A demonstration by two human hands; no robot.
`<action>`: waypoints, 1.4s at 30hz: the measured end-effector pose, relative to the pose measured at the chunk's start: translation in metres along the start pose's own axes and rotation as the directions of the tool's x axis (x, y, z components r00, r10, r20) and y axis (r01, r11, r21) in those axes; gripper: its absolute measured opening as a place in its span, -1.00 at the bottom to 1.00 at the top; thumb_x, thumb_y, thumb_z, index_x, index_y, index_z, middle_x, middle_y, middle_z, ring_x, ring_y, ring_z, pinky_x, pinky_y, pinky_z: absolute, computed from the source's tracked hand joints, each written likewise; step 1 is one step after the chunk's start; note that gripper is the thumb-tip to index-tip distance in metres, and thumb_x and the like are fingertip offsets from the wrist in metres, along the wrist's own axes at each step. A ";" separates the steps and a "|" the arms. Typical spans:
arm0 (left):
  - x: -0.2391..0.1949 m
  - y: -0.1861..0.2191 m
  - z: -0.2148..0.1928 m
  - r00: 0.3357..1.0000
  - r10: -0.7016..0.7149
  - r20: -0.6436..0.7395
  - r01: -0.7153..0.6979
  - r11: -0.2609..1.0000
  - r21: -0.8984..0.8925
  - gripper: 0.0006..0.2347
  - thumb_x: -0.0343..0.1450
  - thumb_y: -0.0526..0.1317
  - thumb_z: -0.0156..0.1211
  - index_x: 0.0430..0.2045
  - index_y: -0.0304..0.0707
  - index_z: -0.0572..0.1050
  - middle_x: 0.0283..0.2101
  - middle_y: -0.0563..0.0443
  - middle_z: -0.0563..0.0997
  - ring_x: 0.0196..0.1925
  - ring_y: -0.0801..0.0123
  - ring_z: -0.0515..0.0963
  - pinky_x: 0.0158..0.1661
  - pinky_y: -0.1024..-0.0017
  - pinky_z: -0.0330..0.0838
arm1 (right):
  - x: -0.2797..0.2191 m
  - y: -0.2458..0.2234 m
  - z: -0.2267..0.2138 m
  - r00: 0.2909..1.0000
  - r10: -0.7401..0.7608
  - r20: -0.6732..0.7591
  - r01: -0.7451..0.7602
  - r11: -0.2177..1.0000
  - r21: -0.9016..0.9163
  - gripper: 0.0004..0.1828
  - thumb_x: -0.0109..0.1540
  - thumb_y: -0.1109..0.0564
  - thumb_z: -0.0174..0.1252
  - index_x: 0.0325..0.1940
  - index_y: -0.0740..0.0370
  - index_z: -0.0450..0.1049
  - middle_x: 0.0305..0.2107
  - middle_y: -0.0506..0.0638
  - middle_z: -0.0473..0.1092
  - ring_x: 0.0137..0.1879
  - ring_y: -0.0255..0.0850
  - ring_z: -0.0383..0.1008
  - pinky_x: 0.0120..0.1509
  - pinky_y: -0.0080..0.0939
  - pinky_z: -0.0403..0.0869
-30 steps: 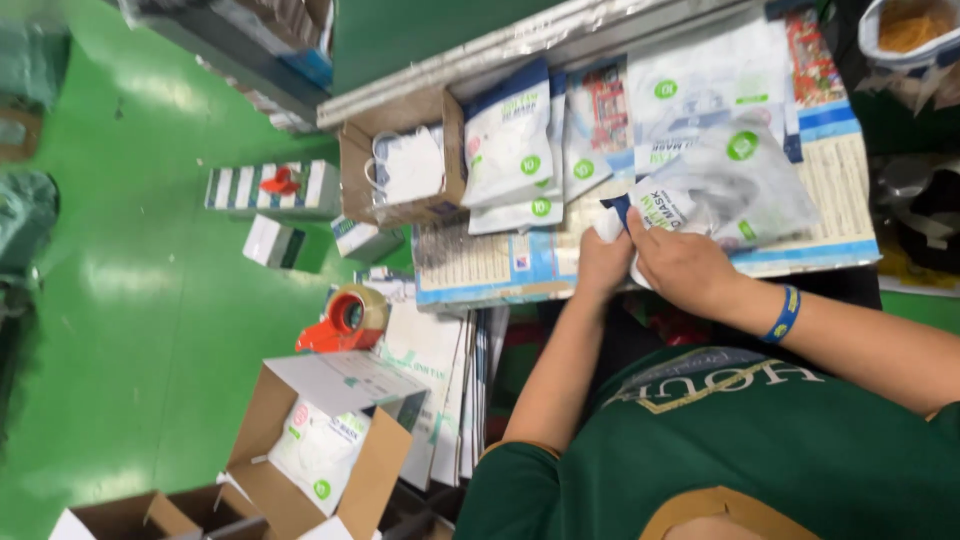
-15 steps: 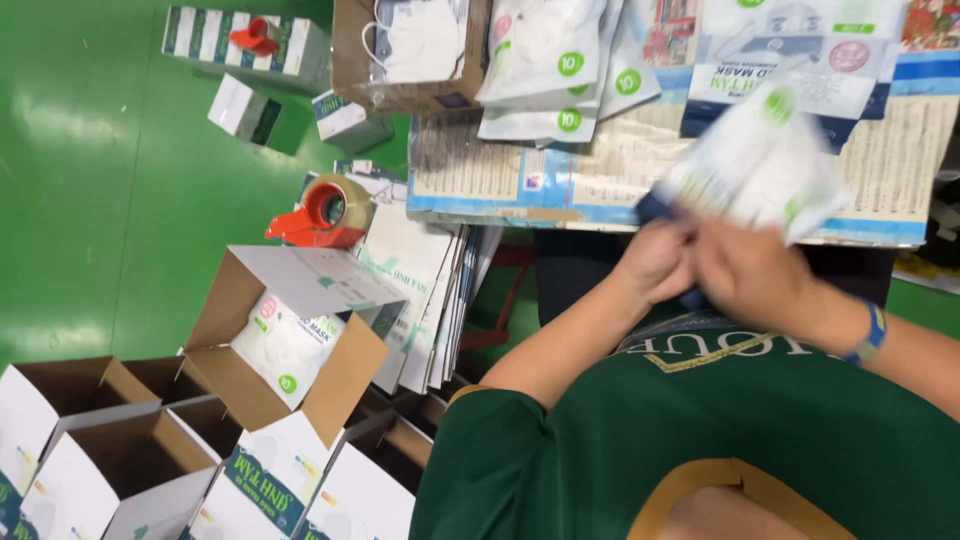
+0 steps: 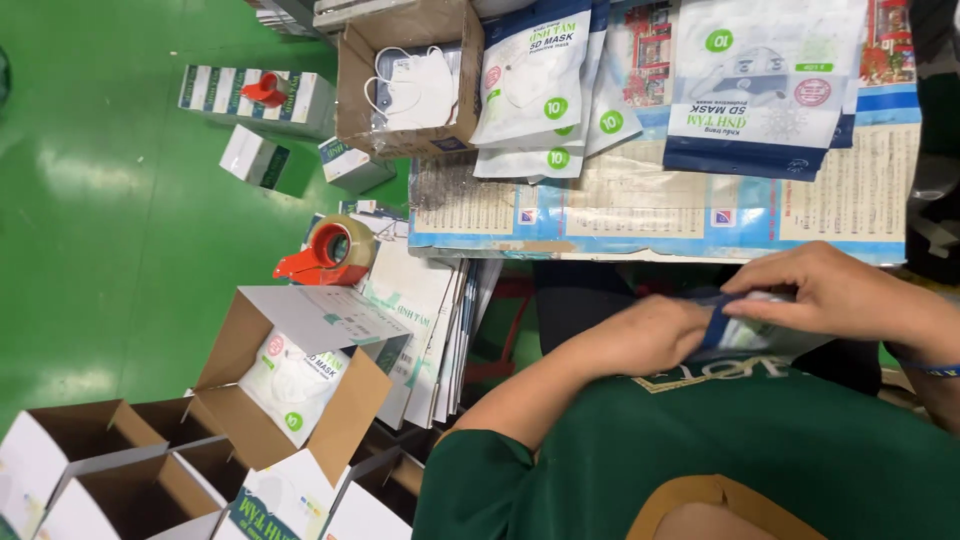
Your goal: The person gathers face masks from a conveyor belt, inserts them into a plastic pouch, and places the pouch into a cardboard box.
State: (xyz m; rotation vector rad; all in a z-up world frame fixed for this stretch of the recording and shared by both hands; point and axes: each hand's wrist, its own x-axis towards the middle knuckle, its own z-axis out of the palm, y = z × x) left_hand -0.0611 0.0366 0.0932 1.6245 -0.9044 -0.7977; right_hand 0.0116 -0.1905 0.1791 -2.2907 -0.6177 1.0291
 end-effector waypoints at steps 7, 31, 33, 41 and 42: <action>-0.002 0.123 -0.036 0.642 0.210 -0.737 0.193 0.887 0.421 -0.70 0.40 -0.20 0.24 -0.05 -0.40 0.51 -0.15 -0.22 0.55 -0.04 -0.04 0.53 0.01 0.14 0.40 | 0.014 0.012 0.006 0.871 -0.300 -0.388 0.388 0.906 0.170 -0.77 0.12 0.10 0.31 -0.21 0.27 0.64 -0.48 0.00 0.60 -0.46 -0.28 0.55 -0.37 -0.22 0.50; -0.009 0.053 -0.281 0.420 0.364 -0.831 0.775 0.333 0.537 -0.79 0.47 -0.04 0.15 -0.12 -0.01 0.60 -0.10 0.00 0.63 0.01 0.05 0.53 -0.01 0.02 0.24 | 0.224 -0.043 -0.087 0.366 -0.419 -0.831 0.705 0.708 -0.046 -0.71 0.50 0.09 0.14 0.07 0.44 0.50 -0.20 0.03 0.51 -0.08 -0.31 0.48 -0.02 -0.22 0.46; -0.005 -0.007 -0.293 0.324 0.056 -0.944 0.926 0.184 0.329 -0.76 0.57 0.08 0.05 -0.04 0.13 0.57 -0.01 0.06 0.64 0.12 0.12 0.54 0.16 0.04 0.29 | 0.281 -0.030 -0.084 0.427 -0.356 -0.831 0.626 0.780 -0.013 -0.70 0.49 0.07 0.20 0.09 0.41 0.52 -0.18 0.06 0.54 -0.08 -0.23 0.53 -0.06 -0.19 0.47; 0.011 -0.016 -0.312 0.421 -0.073 -0.904 0.884 0.256 0.391 -0.41 0.45 0.26 -0.03 0.33 0.01 0.28 0.41 -0.21 0.24 0.43 -0.10 0.21 0.28 -0.16 0.13 | 0.310 -0.054 -0.184 0.269 -0.512 -0.816 0.391 0.832 -0.393 -0.59 0.42 0.04 0.31 0.22 0.37 0.43 0.05 0.35 0.44 0.19 0.32 0.45 0.27 0.21 0.42; 0.017 -0.006 -0.332 0.430 -0.056 -0.901 0.879 0.252 0.404 -0.41 0.45 0.26 -0.03 0.33 0.01 0.28 0.41 -0.21 0.24 0.43 -0.10 0.21 0.28 -0.16 0.13 | 0.329 -0.043 -0.201 0.250 -0.513 -0.821 0.387 0.830 -0.401 -0.59 0.42 0.04 0.31 0.22 0.37 0.43 0.05 0.35 0.44 0.19 0.32 0.45 0.27 0.21 0.42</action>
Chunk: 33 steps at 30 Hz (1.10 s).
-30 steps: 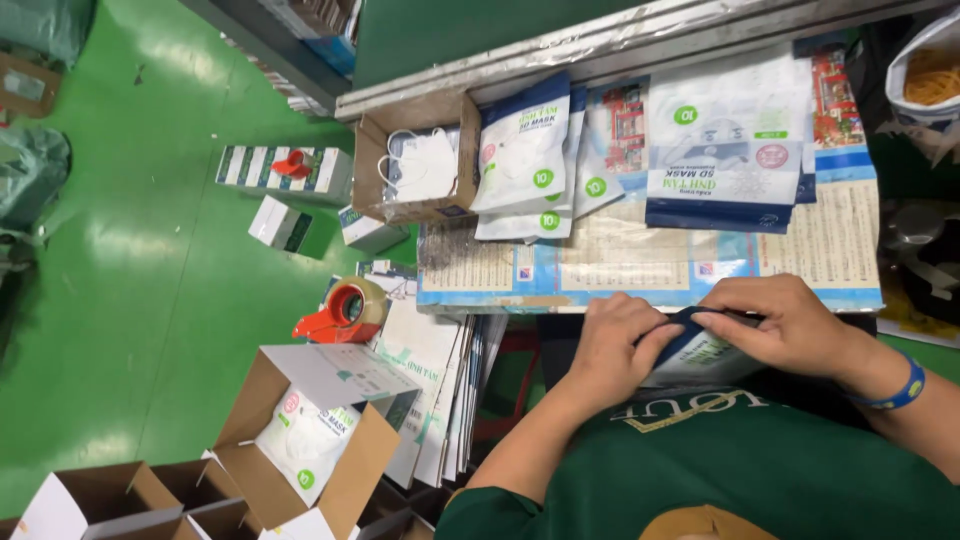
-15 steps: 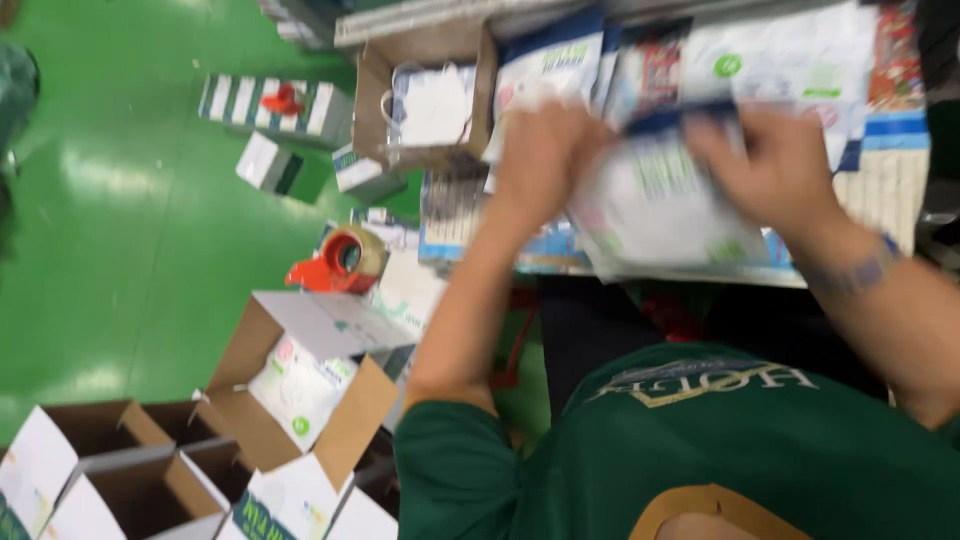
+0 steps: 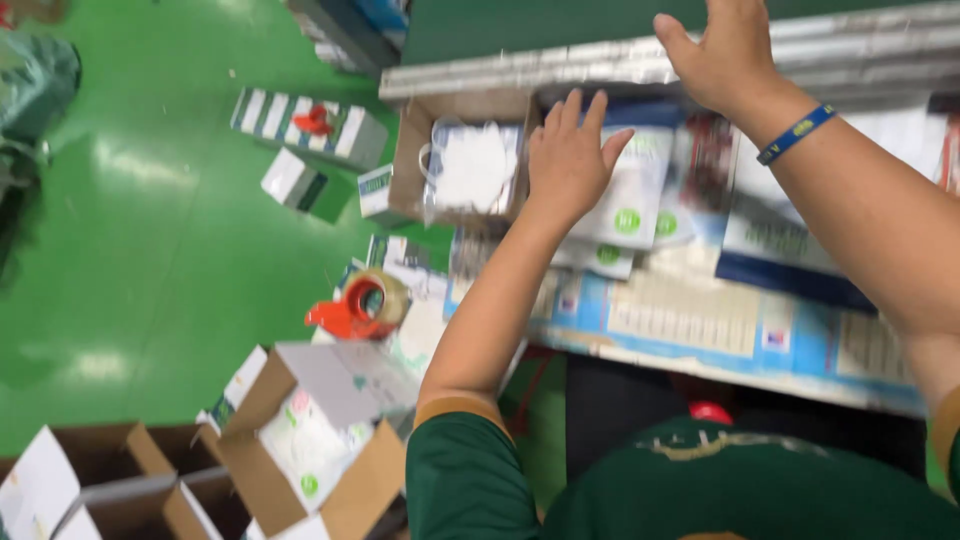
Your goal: The person gathers face masks from a conveyor belt, inserts them into a plastic pouch, and places the pouch into a cardboard box.
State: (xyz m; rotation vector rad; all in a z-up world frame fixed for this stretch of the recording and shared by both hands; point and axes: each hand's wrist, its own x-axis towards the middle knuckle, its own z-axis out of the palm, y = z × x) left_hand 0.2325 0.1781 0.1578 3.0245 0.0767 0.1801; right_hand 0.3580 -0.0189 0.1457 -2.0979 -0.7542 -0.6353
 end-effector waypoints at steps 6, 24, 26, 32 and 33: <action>0.173 -0.032 -0.003 0.958 0.137 -0.250 -0.184 0.967 -0.178 -0.43 0.45 0.22 0.02 0.18 -0.25 0.45 0.26 -0.10 0.47 0.26 0.00 0.45 0.16 0.11 0.41 | 0.037 0.097 0.042 0.959 0.254 -0.129 -0.263 0.963 -0.062 -0.42 0.45 -0.06 0.26 0.32 0.46 0.30 0.30 0.38 0.28 0.40 0.31 0.29 0.51 0.14 0.31; 0.045 0.048 -0.081 0.984 0.070 -0.166 -0.180 0.422 -0.889 -0.14 0.27 -0.21 0.42 0.43 -0.30 -0.06 -0.05 -0.36 0.69 -0.02 0.19 0.72 0.01 0.26 0.61 | -0.038 0.003 -0.067 0.879 0.416 0.232 -0.405 0.398 0.823 -0.42 0.42 0.08 0.13 0.52 0.19 0.22 0.21 0.00 0.39 0.21 -0.24 0.37 0.28 -0.25 0.40; -0.036 0.053 -0.060 0.959 0.215 -0.182 -0.254 0.375 -0.892 -0.28 0.40 -0.23 0.45 0.39 -0.31 0.07 0.12 -0.31 0.61 0.18 0.19 0.62 0.26 0.28 0.44 | -0.100 -0.039 -0.109 0.833 0.156 0.531 -0.533 0.485 0.693 -0.50 0.26 0.20 0.24 0.29 0.31 0.40 0.05 -0.01 0.46 0.13 -0.29 0.44 0.18 -0.23 0.46; -0.183 0.060 -0.004 0.959 0.265 -0.105 -0.242 0.565 -0.789 -0.38 0.35 -0.28 0.40 0.36 -0.20 0.29 0.26 -0.19 0.56 0.30 0.03 0.56 0.30 0.26 0.42 | -0.210 -0.082 -0.174 0.634 0.055 0.771 -0.481 0.809 0.338 -0.61 0.13 0.13 0.29 0.05 0.22 0.58 -0.12 0.04 0.62 -0.01 -0.21 0.60 0.10 -0.17 0.53; -0.191 0.064 0.010 0.964 0.252 -0.082 -0.212 0.549 -0.808 -0.38 0.35 -0.28 0.40 0.36 -0.20 0.29 0.26 -0.19 0.56 0.30 0.03 0.56 0.30 0.26 0.42 | -0.223 -0.084 -0.167 0.605 0.071 0.793 -0.506 0.803 0.315 -0.61 0.13 0.13 0.29 0.05 0.22 0.58 -0.12 0.04 0.62 -0.01 -0.21 0.60 0.10 -0.17 0.53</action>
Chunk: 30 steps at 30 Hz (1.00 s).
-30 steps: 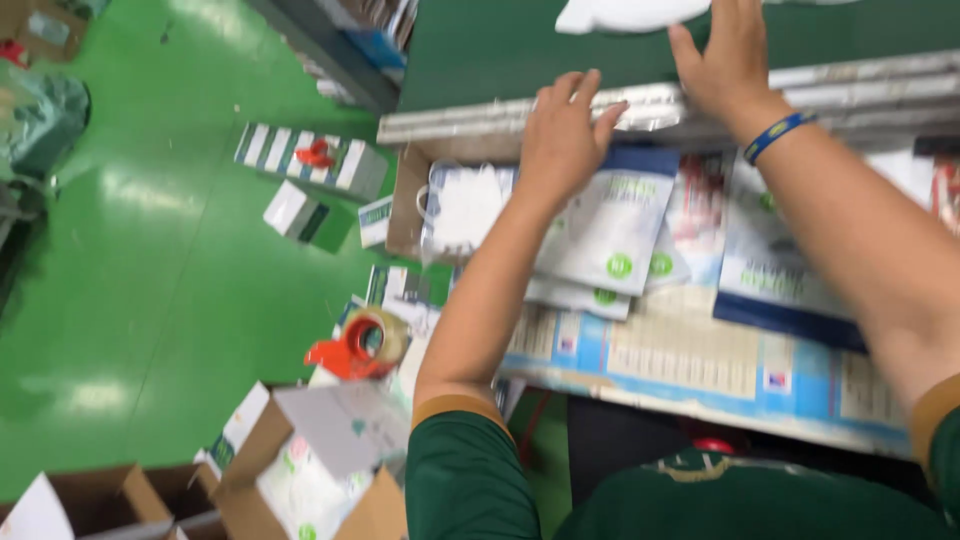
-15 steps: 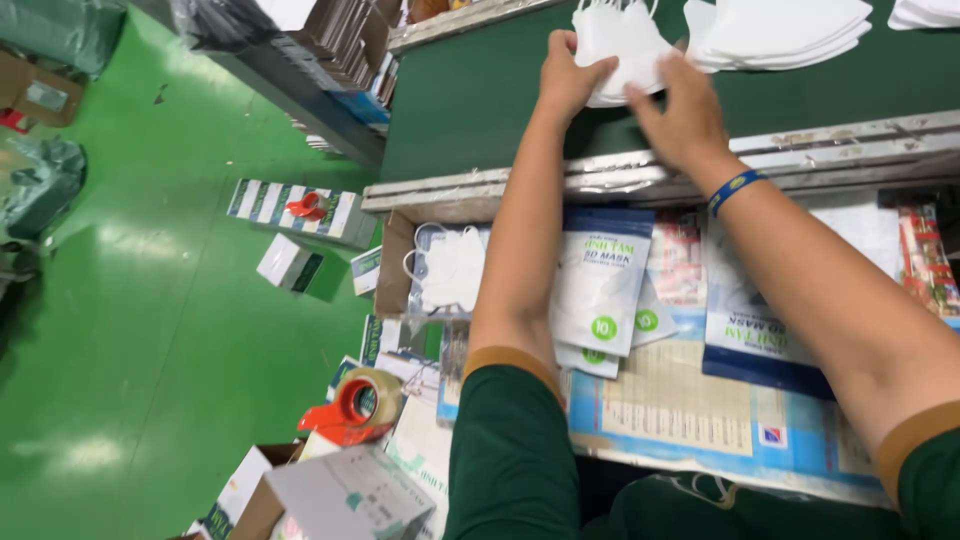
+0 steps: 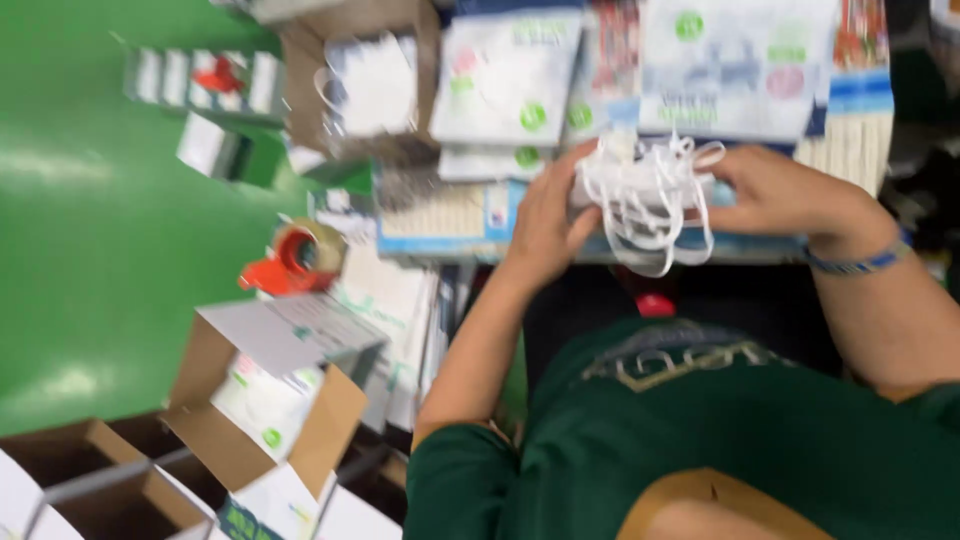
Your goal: The person gathers face masks from a conveyor belt, inserts them into a plastic pouch, and places the pouch into a cardboard box.
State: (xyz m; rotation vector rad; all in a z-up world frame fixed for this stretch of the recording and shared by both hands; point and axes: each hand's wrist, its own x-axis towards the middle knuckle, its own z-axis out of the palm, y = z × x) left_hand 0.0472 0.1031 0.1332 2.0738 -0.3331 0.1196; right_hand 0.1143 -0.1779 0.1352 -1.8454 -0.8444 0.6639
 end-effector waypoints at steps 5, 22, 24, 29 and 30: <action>-0.019 -0.024 0.033 0.992 0.126 0.020 -0.126 0.991 0.034 -0.21 0.16 -0.21 0.52 0.32 -0.26 0.20 0.24 -0.26 0.43 0.28 -0.13 0.42 0.26 0.11 0.29 | 0.001 0.014 0.054 0.966 -0.002 -0.259 -0.058 0.973 -0.225 -0.51 0.10 -0.01 0.37 0.11 0.07 0.56 -0.03 0.08 0.58 0.02 -0.04 0.56 0.14 -0.08 0.49; -0.037 -0.017 0.018 0.902 0.012 0.431 0.201 0.872 -0.445 -0.71 0.50 -0.20 0.36 0.02 -0.41 0.55 -0.06 -0.11 0.64 0.00 0.37 0.59 0.06 0.38 0.49 | -0.057 0.033 0.022 0.951 -0.051 -0.304 0.003 0.987 -0.158 -0.60 0.16 0.05 0.33 0.06 0.21 0.58 -0.14 0.03 0.56 -0.06 -0.21 0.57 0.06 -0.14 0.53; -0.019 -0.023 0.012 0.832 0.047 0.553 0.188 0.914 -0.360 -0.68 0.49 -0.16 0.35 0.03 -0.41 0.55 0.00 -0.16 0.65 0.06 0.31 0.59 0.12 0.35 0.46 | -0.053 0.047 0.004 0.900 -0.030 -0.434 -0.071 0.974 -0.216 -0.59 0.21 0.06 0.28 0.12 0.24 0.55 -0.14 0.03 0.53 -0.07 -0.18 0.54 0.06 -0.13 0.52; 0.038 -0.023 0.049 0.766 0.022 0.643 -0.074 0.996 0.054 -0.40 0.37 0.09 0.36 0.20 -0.35 0.41 0.40 -0.22 0.32 0.45 0.02 0.32 0.40 0.25 0.23 | -0.032 0.056 0.012 0.897 -0.297 -0.327 -0.094 0.595 -0.798 -0.77 0.15 0.11 0.30 -0.14 0.22 0.62 -0.24 0.07 0.46 -0.03 0.05 0.50 0.02 0.01 0.51; 0.044 -0.029 0.062 0.772 0.021 0.635 -0.074 0.996 0.057 -0.40 0.37 0.09 0.36 0.20 -0.35 0.41 0.40 -0.22 0.32 0.45 0.02 0.32 0.40 0.25 0.23 | -0.028 0.054 0.011 0.897 -0.304 -0.320 -0.085 0.591 -0.802 -0.77 0.15 0.11 0.30 -0.14 0.22 0.62 -0.24 0.07 0.46 -0.03 0.05 0.50 0.02 0.01 0.51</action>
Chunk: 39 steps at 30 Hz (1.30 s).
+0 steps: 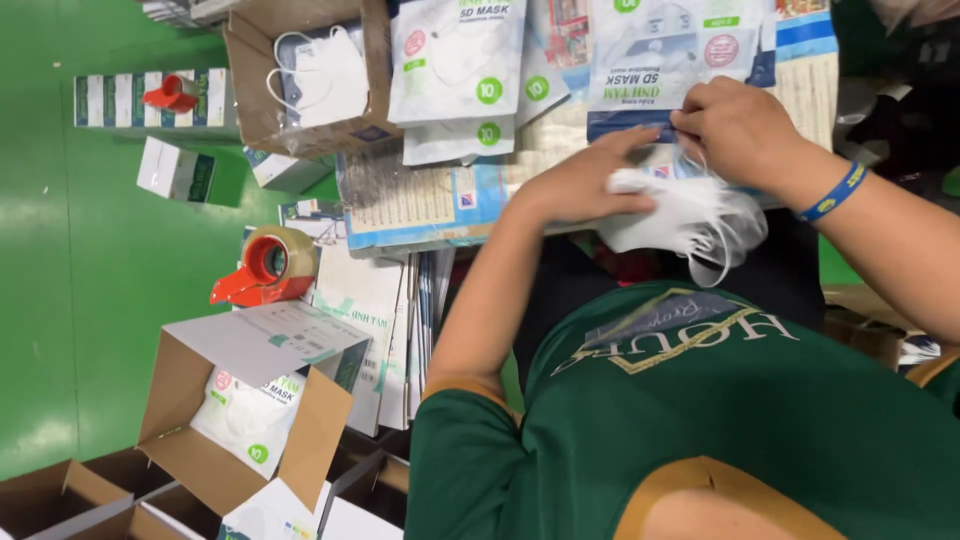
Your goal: The person gathers face masks from a conveyor belt, inserts them into a plastic pouch, and places the pouch into a cardboard box.
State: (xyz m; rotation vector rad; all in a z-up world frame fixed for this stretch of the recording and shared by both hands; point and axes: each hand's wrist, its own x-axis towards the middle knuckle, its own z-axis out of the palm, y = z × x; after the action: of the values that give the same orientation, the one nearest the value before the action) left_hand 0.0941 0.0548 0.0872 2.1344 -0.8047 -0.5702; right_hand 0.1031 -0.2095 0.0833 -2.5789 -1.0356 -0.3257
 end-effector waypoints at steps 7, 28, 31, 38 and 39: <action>0.017 0.007 0.032 0.986 0.011 0.169 -0.041 0.984 0.175 -0.46 0.36 0.17 0.27 0.14 -0.14 0.51 0.55 -0.16 -0.09 0.60 0.00 -0.19 0.50 0.11 -0.27 | -0.001 0.009 0.018 0.985 0.172 0.005 -0.170 0.978 -0.121 -0.88 0.23 0.11 0.31 -0.20 0.16 0.58 -0.29 0.00 0.44 -0.11 -0.04 0.50 -0.03 0.00 0.49; -0.058 0.018 -0.036 0.968 0.129 -0.215 -0.236 0.754 -0.613 -0.63 0.47 -0.18 0.34 0.17 -0.26 0.55 0.02 -0.01 0.71 0.01 0.48 0.62 0.09 0.40 0.53 | 0.039 -0.056 -0.079 0.911 0.373 0.177 -0.411 0.775 0.481 -0.80 0.25 0.15 0.25 -0.06 0.20 0.64 -0.47 0.10 0.50 -0.39 -0.27 0.44 -0.29 -0.22 0.41; -0.054 0.029 -0.040 0.940 0.128 -0.316 -0.263 0.862 -0.434 -0.67 0.47 -0.21 0.31 0.14 -0.22 0.57 0.00 -0.02 0.73 -0.03 0.48 0.65 0.04 0.42 0.57 | 0.042 -0.066 -0.086 0.856 0.476 0.201 -0.516 0.765 0.386 -0.71 0.27 0.15 0.24 0.06 0.17 0.66 -0.55 0.17 0.48 -0.49 -0.22 0.41 -0.36 -0.16 0.38; -0.043 0.031 -0.004 0.862 -0.208 -0.462 0.134 0.973 -0.188 -0.80 0.44 -0.17 0.29 -0.14 -0.23 0.64 -0.25 -0.15 0.73 -0.24 0.24 0.70 -0.17 0.36 0.56 | 0.020 -0.126 -0.037 0.976 0.115 -0.186 -0.127 0.990 -0.054 -0.52 0.33 0.12 0.24 0.32 0.31 0.47 -0.36 0.14 0.46 -0.33 0.03 0.49 -0.27 -0.05 0.42; -0.036 0.014 0.011 0.854 -0.212 -0.475 0.137 0.972 -0.188 -0.80 0.44 -0.17 0.29 -0.14 -0.23 0.64 -0.25 -0.15 0.73 -0.24 0.24 0.70 -0.17 0.36 0.56 | 0.015 -0.130 -0.031 0.977 0.100 -0.186 -0.111 0.992 -0.053 -0.52 0.33 0.12 0.24 0.32 0.31 0.47 -0.36 0.14 0.46 -0.33 0.03 0.49 -0.27 -0.05 0.42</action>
State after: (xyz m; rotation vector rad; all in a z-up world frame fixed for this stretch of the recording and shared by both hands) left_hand 0.0574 0.0674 0.0959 2.0911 -0.2728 -0.1457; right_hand 0.0196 -0.1244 0.1460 -2.5896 -0.8330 -0.5648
